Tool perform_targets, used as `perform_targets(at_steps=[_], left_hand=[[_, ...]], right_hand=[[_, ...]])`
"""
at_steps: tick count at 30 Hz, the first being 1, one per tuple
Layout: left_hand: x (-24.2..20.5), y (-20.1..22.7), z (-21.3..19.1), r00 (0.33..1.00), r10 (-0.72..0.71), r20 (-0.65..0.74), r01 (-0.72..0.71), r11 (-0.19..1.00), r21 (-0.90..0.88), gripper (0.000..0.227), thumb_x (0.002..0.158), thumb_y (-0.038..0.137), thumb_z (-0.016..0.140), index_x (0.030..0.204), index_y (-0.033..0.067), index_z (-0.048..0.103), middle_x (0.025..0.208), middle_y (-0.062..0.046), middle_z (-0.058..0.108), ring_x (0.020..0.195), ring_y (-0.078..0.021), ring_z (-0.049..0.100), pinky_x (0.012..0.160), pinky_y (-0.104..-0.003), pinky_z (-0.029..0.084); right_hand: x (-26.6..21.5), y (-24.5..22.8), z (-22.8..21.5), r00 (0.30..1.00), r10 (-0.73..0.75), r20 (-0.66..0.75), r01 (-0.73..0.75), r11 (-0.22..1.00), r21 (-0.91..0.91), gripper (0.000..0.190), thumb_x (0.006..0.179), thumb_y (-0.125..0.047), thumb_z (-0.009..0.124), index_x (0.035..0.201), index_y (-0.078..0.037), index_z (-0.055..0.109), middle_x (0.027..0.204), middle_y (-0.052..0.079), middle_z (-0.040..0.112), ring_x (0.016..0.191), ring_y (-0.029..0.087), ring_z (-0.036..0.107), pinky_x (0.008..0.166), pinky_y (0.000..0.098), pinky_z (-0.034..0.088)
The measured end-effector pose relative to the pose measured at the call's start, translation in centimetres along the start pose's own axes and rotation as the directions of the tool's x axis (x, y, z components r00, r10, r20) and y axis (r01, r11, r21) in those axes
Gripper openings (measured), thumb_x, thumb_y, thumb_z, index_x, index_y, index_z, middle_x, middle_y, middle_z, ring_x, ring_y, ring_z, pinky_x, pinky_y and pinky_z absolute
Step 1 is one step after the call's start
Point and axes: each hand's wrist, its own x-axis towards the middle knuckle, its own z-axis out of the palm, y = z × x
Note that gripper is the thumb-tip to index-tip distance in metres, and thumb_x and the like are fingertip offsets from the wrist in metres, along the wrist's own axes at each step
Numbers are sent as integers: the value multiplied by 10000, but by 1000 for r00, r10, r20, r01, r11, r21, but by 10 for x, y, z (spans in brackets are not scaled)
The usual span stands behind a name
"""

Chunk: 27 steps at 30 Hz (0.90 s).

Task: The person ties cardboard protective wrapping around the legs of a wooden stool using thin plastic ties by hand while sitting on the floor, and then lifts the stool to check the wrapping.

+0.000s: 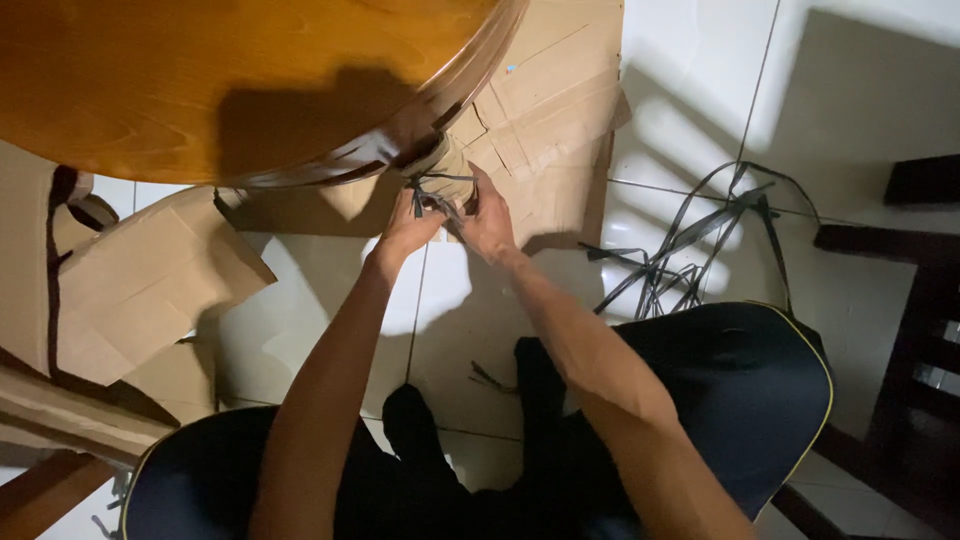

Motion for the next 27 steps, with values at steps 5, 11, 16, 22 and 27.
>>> perform_targets(at_steps=[5, 11, 16, 22, 27], left_hand=[[-9, 45, 0, 999, 0, -43, 0, 1000, -8, 382, 835, 224, 749, 1071, -76, 767, 994, -287, 739, 995, -478, 694, 852, -563, 542], [5, 68, -1, 999, -29, -15, 32, 963, 268, 405, 872, 271, 722, 953, -123, 773, 949, -316, 734, 967, -470, 707, 836, -537, 537], [3, 81, 1, 997, -51, -53, 66, 940, 334, 543, 866, 406, 750, 1008, -118, 763, 1039, -312, 731, 1085, -467, 679, 940, -541, 537], [10, 25, 26, 994, -34, -102, 52, 982, 181, 799, 855, 535, 756, 1311, -108, 628, 1372, -228, 636, 1388, -350, 487, 1206, -385, 310], [19, -16, 30, 954, 256, -159, -226, 957, 184, 528, 811, 409, 864, 1127, -4, 775, 1138, -238, 733, 1181, -422, 645, 1043, -566, 483]], right_hand=[[-23, -21, 12, 978, 61, -201, -71, 997, -42, 644, 904, -195, 597, 1513, -99, 410, 1492, 181, 498, 1309, 473, 542, 1084, 637, 467], [-32, -27, 23, 964, 175, -198, -194, 978, -76, 713, 896, -183, 678, 1530, -141, 356, 1543, 126, 424, 1319, 474, 529, 1112, 644, 462], [-21, -23, 29, 969, 116, -218, -133, 989, -63, 783, 880, -228, 694, 1554, -89, 322, 1570, 179, 399, 1350, 492, 491, 1140, 643, 428], [13, 16, 32, 977, -101, -186, 111, 993, 42, 714, 807, -488, 725, 1383, -125, 509, 1274, 157, 640, 1190, 421, 622, 1018, 563, 499], [34, 24, 14, 991, -129, -35, 129, 992, -2, 594, 690, -375, 899, 1203, -255, 625, 1088, 25, 758, 1094, 304, 710, 934, 475, 570]])
